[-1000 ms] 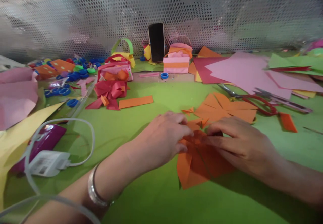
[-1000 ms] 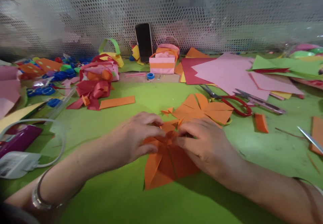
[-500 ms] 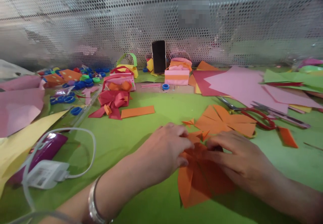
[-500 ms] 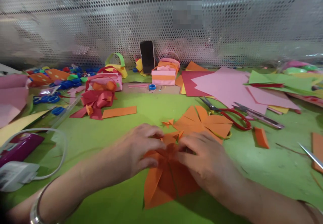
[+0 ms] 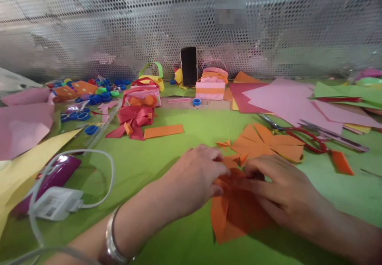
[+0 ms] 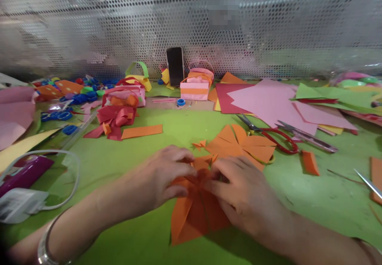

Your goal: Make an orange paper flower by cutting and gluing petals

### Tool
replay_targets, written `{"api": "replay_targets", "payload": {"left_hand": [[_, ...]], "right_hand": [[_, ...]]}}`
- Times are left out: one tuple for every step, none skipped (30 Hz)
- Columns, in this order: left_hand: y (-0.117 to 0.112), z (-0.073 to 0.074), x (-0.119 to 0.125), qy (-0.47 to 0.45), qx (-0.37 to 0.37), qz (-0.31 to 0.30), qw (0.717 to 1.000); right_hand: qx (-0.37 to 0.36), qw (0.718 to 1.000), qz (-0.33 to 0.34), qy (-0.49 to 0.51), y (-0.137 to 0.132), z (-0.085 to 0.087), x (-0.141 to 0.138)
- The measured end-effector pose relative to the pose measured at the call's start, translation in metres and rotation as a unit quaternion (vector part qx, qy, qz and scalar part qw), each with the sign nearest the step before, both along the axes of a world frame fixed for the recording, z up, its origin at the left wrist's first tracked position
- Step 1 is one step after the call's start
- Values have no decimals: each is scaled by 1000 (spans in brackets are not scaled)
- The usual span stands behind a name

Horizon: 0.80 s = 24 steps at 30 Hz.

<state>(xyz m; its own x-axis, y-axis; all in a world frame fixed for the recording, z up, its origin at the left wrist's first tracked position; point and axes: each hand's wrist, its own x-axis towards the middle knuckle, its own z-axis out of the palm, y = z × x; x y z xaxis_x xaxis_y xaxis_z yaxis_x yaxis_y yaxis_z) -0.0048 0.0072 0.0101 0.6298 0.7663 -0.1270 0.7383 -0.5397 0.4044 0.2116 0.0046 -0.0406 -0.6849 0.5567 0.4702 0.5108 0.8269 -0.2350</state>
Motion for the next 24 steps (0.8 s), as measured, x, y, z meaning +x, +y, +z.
{"api": "replay_targets", "payload": {"left_hand": [[0, 0, 0, 1, -1, 0, 1000], [0, 0, 0, 4, -2, -1, 1000], [0, 1, 1, 9, -2, -2, 1000], [0, 1, 1, 14, -2, -2, 1000], [1, 2, 1, 20, -1, -3, 1000], [1, 2, 1, 25, 0, -4, 1000], [1, 3, 1, 29, 1, -4, 1000], [1, 3, 1, 33, 1, -4, 999], [1, 3, 1, 35, 0, -4, 999], [1, 3, 0, 36, -3, -4, 999], [1, 3, 0, 36, -6, -4, 999], [1, 2, 0, 34, -9, -4, 999], [0, 2, -1, 31, -11, -4, 999], [0, 2, -1, 29, -10, -3, 1000], [-1, 2, 0, 29, -6, 0, 1000], [-2, 3, 0, 32, -1, 5, 999], [-2, 5, 2, 38, 5, 14, 999], [-4, 7, 3, 44, 11, 27, 999], [-5, 9, 5, 51, 17, 44, 998], [-6, 11, 7, 57, 23, 65, 996], [-8, 14, 8, 62, 30, 90, 994], [-8, 15, 9, 64, 41, 115, 991], [-9, 16, 10, 58, 56, 133, 988], [-8, 15, 10, 44, 76, 139, 986]], "right_hand": [[-6, 1000, -1, 0, -1, 0, 0], [-9, 1000, -3, 1, -1, 1, 1], [-11, 1000, -2, -2, -2, 1, 1], [-11, 1000, -2, -4, -2, 1, 2], [-7, 1000, -1, -7, -2, 2, 2], [-3, 1000, 0, -10, -2, 2, 2], [3, 1000, 0, -13, -2, 2, 1], [10, 1000, -1, -18, -2, 2, 1], [18, 1000, -3, -26, -2, 2, 0], [29, 999, -8, -32, -2, 1, -1], [37, 998, -10, -43, -3, 1, -2], [40, 998, -10, -54, -3, 2, -3], [38, 997, -9, -60, -4, 3, -4], [31, 998, -8, -60, -4, 6, -3], [22, 998, -9, -51, -3, 9, -2], [17, 999, -14, -35, -1, 14, -1], [18, 999, -26, -19, 2, 20, 2], [26, 999, -46, -3, 5, 26, 6], [38, 997, -67, 6, 10, 32, 10], [47, 995, -89, 10, 14, 37, 15], [49, 993, -111, 12, 18, 40, 20], [43, 991, -127, 11, 23, 42, 24], [31, 990, -135, 11, 26, 43, 27], [18, 990, -138, 12, 29, 42, 29]]}}
